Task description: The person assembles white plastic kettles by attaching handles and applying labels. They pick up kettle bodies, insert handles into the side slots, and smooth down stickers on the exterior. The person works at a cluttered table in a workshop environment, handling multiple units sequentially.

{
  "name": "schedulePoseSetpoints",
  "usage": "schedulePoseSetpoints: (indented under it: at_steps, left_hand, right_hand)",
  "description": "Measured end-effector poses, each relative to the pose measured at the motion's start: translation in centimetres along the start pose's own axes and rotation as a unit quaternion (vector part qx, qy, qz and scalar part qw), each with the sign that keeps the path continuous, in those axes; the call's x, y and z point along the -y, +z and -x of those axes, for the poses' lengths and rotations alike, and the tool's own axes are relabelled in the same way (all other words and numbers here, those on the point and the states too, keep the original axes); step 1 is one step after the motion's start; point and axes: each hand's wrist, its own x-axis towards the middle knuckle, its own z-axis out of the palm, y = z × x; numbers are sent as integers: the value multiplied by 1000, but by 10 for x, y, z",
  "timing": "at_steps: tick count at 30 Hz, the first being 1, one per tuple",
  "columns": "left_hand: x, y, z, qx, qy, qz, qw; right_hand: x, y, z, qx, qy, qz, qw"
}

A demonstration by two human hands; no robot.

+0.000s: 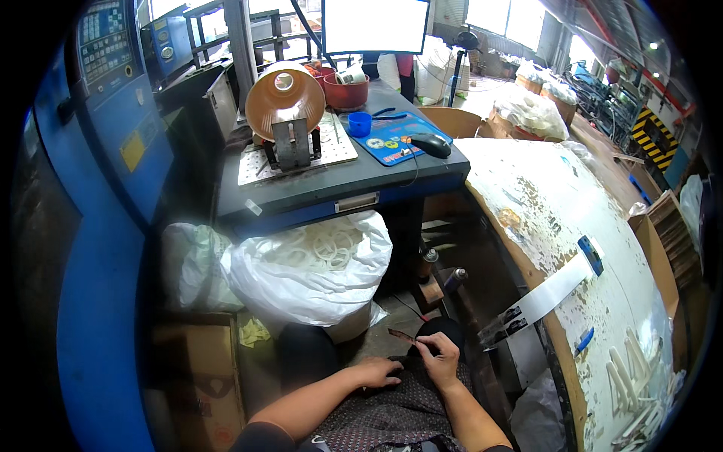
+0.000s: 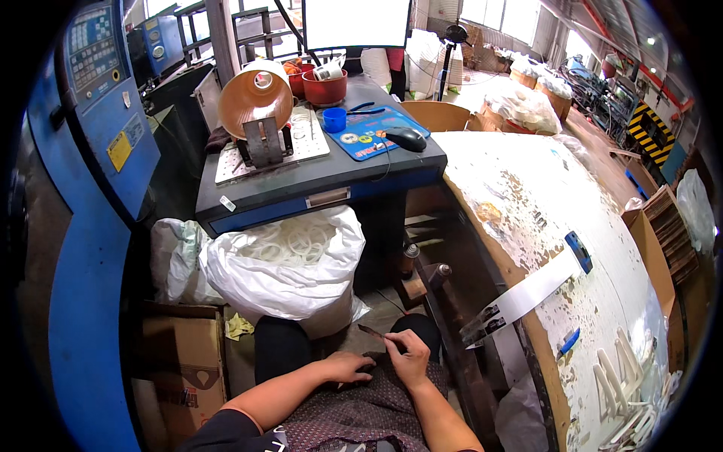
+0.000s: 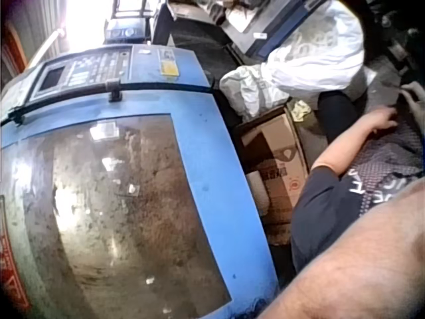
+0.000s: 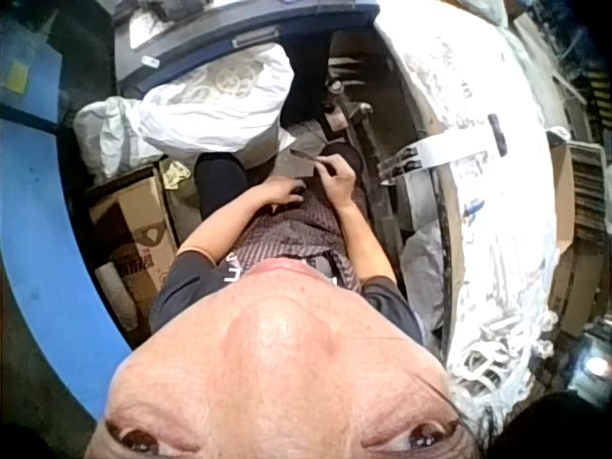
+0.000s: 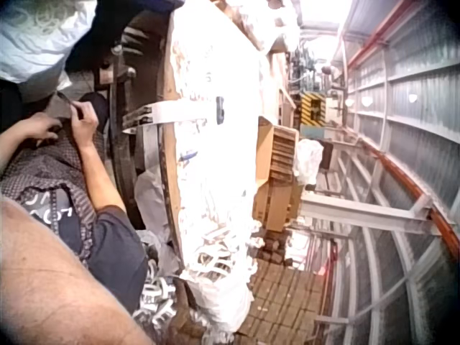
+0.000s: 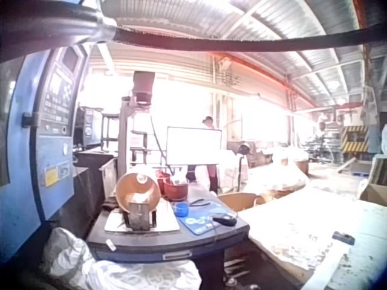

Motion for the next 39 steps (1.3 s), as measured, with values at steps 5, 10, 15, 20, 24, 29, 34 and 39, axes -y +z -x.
schedulePoseSetpoints:
  at_steps: [5,10,15,20,24,29,34,39]
  left_hand:
    - [-3,-6,14,19,-25,33,999]
    - [-3,12,-2,-68,48,3,997]
    - [-62,-24,71,-305,90,-30,948]
    - [-8,-31,169,-594,70,-2,801]
    - [85,-15,202,-604,-111,-9,790]
    - [151,141,337,-231,-416,-176,862]
    - [123,198,425,113,-296,-133,939]
    - [125,85,394,-165,-532,-199,806]
  right_hand:
    - [5,8,0,10,-3,-17,1000]
    - [-15,-7,12,21,-35,67,997]
    - [-2,-37,31,0,-2,144,990]
    - [1,-8,42,-7,22,50,998]
    - [-6,-4,-1,45,28,81,995]
    - [9,4,4,41,88,74,993]
    - [-1,7,0,61,63,51,995]
    - [-1,10,-1,53,29,-2,998]
